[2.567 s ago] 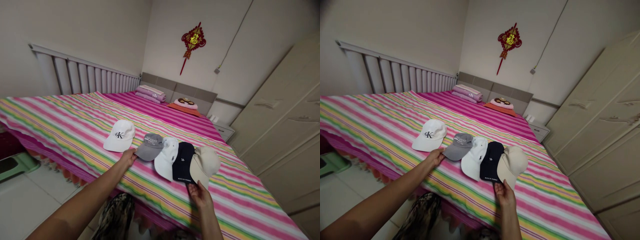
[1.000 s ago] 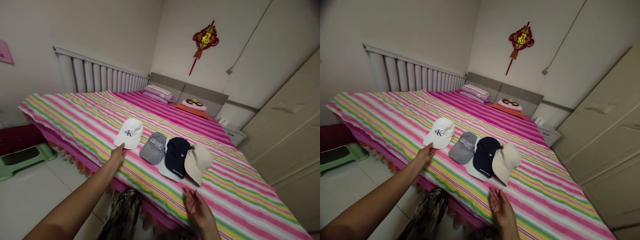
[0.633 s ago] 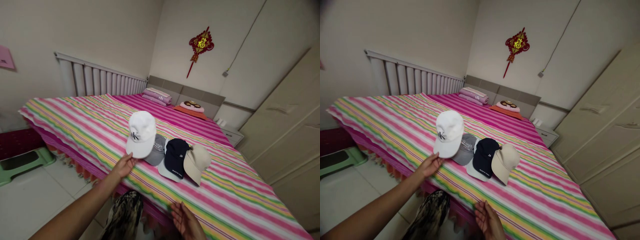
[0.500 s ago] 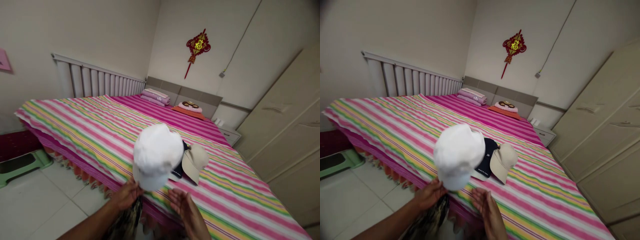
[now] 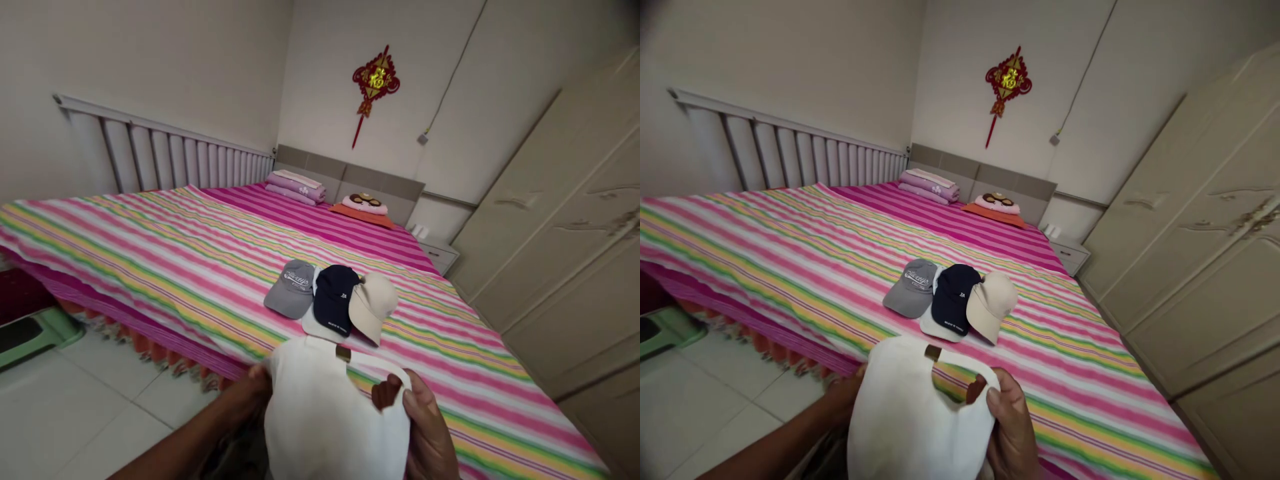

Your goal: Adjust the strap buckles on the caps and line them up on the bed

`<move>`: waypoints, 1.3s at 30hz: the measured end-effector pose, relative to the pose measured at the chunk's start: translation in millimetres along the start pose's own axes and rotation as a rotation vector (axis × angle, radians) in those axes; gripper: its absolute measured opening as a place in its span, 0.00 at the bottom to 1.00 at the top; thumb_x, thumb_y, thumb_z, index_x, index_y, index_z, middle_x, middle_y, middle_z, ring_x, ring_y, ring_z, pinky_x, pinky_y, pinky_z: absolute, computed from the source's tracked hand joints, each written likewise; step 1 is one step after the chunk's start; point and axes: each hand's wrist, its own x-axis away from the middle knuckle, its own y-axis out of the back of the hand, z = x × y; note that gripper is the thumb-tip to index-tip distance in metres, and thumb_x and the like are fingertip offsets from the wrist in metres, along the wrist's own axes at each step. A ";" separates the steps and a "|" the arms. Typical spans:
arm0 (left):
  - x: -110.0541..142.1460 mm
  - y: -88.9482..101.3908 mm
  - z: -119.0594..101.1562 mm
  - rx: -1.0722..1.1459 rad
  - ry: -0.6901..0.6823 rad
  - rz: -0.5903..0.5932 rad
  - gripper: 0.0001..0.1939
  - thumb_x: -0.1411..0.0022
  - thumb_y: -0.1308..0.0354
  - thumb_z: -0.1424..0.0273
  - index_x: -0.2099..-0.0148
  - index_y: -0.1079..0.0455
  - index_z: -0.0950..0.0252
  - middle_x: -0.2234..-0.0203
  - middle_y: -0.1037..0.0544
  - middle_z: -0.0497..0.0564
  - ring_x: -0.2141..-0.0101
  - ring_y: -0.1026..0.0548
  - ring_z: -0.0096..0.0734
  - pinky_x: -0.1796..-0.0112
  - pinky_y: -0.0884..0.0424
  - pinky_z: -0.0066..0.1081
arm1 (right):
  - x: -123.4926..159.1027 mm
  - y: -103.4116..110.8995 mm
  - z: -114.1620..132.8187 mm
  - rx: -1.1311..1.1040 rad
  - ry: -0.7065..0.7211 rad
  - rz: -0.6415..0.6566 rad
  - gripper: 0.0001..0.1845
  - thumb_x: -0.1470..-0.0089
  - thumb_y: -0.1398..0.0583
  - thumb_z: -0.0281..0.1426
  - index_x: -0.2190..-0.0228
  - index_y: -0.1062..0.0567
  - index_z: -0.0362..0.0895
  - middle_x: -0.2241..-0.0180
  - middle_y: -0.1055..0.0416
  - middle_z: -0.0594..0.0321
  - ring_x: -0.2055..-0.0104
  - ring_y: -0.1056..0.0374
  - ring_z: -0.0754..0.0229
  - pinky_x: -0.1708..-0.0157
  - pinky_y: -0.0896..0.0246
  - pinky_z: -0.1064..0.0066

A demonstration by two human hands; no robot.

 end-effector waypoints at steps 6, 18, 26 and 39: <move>-17.0 -25.5 -47.3 -0.103 0.031 0.352 0.21 0.56 0.41 0.55 0.72 0.26 0.71 0.75 0.24 0.57 0.73 0.28 0.34 0.67 0.35 0.29 | -2.1 7.7 4.1 -0.027 0.105 -0.106 0.16 0.70 0.32 0.33 0.74 0.28 0.46 0.83 0.32 0.68 0.81 0.37 0.64 0.77 0.38 0.71; -20.0 -85.6 -68.6 0.008 0.159 0.582 0.19 0.69 0.40 0.80 0.68 0.26 0.71 0.76 0.23 0.53 0.77 0.28 0.28 0.74 0.35 0.24 | 3.8 23.0 31.0 0.384 0.007 0.005 0.14 0.66 0.33 0.35 0.73 0.26 0.42 0.80 0.30 0.63 0.81 0.38 0.63 0.82 0.44 0.75; -10.7 -98.7 -56.9 -0.015 0.232 0.394 0.10 0.66 0.36 0.74 0.74 0.26 0.71 0.83 0.26 0.51 0.83 0.32 0.23 0.79 0.38 0.22 | 10.8 -11.7 29.8 0.614 -0.050 0.264 0.14 0.57 0.37 0.39 0.78 0.28 0.39 0.84 0.41 0.69 0.83 0.49 0.70 0.83 0.53 0.78; -13.0 -114.8 -40.9 0.029 0.170 0.308 0.08 0.65 0.36 0.73 0.79 0.31 0.71 0.89 0.32 0.47 0.89 0.40 0.19 0.86 0.46 0.21 | 16.4 -25.8 10.7 0.324 -0.099 0.138 0.16 0.59 0.37 0.37 0.84 0.37 0.42 0.89 0.48 0.75 0.87 0.59 0.74 0.87 0.65 0.79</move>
